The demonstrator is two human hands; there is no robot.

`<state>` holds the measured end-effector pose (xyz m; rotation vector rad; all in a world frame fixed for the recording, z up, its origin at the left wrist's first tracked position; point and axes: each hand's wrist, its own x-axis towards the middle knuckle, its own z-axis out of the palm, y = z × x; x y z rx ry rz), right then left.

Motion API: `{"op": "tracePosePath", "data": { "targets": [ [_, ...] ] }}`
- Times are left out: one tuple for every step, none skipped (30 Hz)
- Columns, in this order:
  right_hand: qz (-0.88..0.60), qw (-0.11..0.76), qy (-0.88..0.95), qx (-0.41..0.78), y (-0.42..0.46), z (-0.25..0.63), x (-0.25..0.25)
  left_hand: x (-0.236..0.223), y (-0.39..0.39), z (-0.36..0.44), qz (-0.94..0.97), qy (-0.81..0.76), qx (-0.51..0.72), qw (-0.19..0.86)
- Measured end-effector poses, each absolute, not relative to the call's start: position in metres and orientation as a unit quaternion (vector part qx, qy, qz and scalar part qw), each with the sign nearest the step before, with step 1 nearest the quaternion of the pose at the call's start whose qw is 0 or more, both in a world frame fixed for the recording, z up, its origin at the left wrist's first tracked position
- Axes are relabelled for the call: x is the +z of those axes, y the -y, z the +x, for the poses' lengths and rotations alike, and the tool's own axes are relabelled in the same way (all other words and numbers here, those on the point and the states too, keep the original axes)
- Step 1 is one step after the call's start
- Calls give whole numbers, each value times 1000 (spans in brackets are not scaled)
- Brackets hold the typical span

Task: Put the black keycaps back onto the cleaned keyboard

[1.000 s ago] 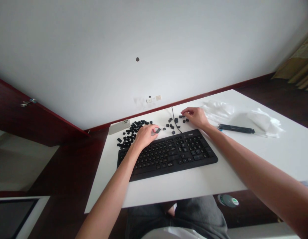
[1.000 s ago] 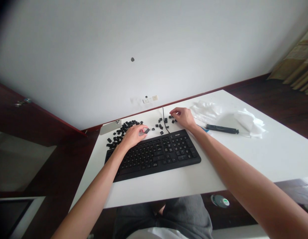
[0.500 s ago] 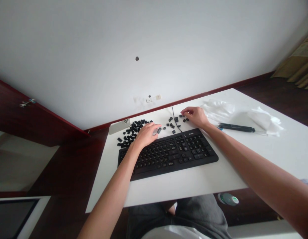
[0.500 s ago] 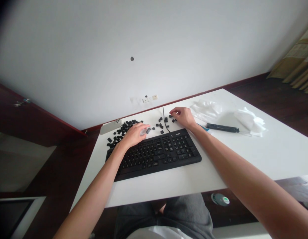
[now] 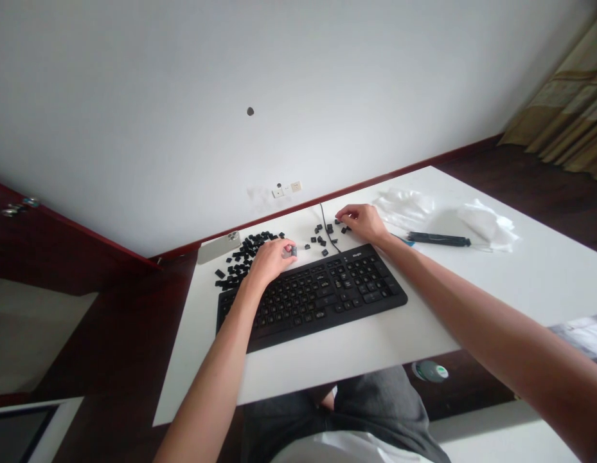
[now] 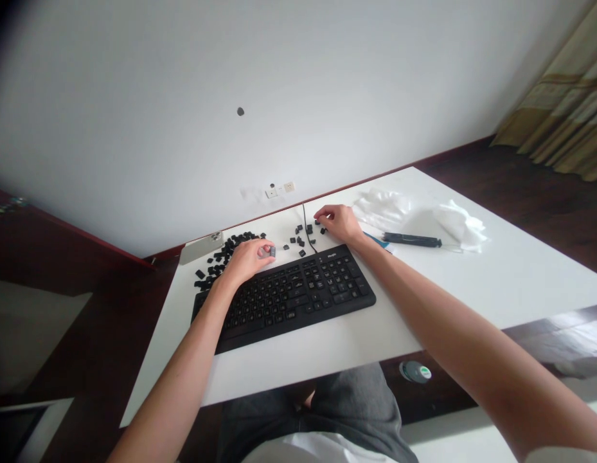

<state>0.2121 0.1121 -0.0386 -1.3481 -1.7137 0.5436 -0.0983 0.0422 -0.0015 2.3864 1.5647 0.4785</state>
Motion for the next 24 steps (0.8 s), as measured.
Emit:
{"op": "tracePosePath", "data": {
  "targets": [
    [-540,432,689,219,-112,212,-39,0,-40,-98,811,-539,190,125],
    [-539,432,689,219,-112,212,-39,1,-38,-98,801,-541,222,128],
    [-537,434,689,219,-112,212,-40,3,-35,-97,789,-541,257,134],
    [-536,437,689,217,-112,212,-40,4,-31,-95,778,-539,289,142],
    [-536,439,688,216,-112,212,-39,6,-28,-92,769,-536,314,151],
    [-537,441,686,214,-112,212,-39,7,-24,-90,766,-530,327,159],
    [-537,442,686,212,-112,213,-38,8,-20,-87,768,-524,330,165],
    [-536,443,687,211,-112,213,-37,9,-16,-83,773,-516,331,164],
    [-535,443,688,211,-112,213,-36,10,-13,-79,779,-509,333,155],
    [-533,444,690,210,-111,213,-35,11,-9,-76,785,-500,338,142],
    [-529,444,692,209,-111,213,-34,12,-6,-72,791,-489,346,125],
    [-527,445,694,207,-110,213,-32,13,-3,-68,797,-477,355,107],
    [-524,446,696,204,-110,212,-31,15,-1,-65,803,-464,363,90],
    [-522,445,700,200,-109,211,-30,16,1,-63,809,-453,367,77],
    [-519,443,704,197,-108,210,-30,17,2,-61,814,-444,368,68],
    [-517,440,708,195,-107,208,-29,18,3,-60,818,-440,367,63],
    [-515,436,712,194,-107,207,-29,19,3,-60,819,-438,365,62],
    [-513,433,715,194,-106,206,-29,20,3,-61,820,-439,362,65],
    [-511,430,718,195,-105,204,-29,20,3,-61,819,-442,358,71],
    [-509,427,721,197,-104,203,-29,20,3,-62,819,-446,352,80],
    [-507,425,723,200,-104,202,-29,19,4,-61,819,-449,344,93],
    [-505,424,724,202,-103,201,-29,19,6,-60,821,-451,333,111],
    [-503,423,725,204,-103,200,-29,18,8,-57,822,-452,320,131],
    [-502,421,726,206,-102,200,-29,17,12,-53,826,-451,303,151]
  ]
}}
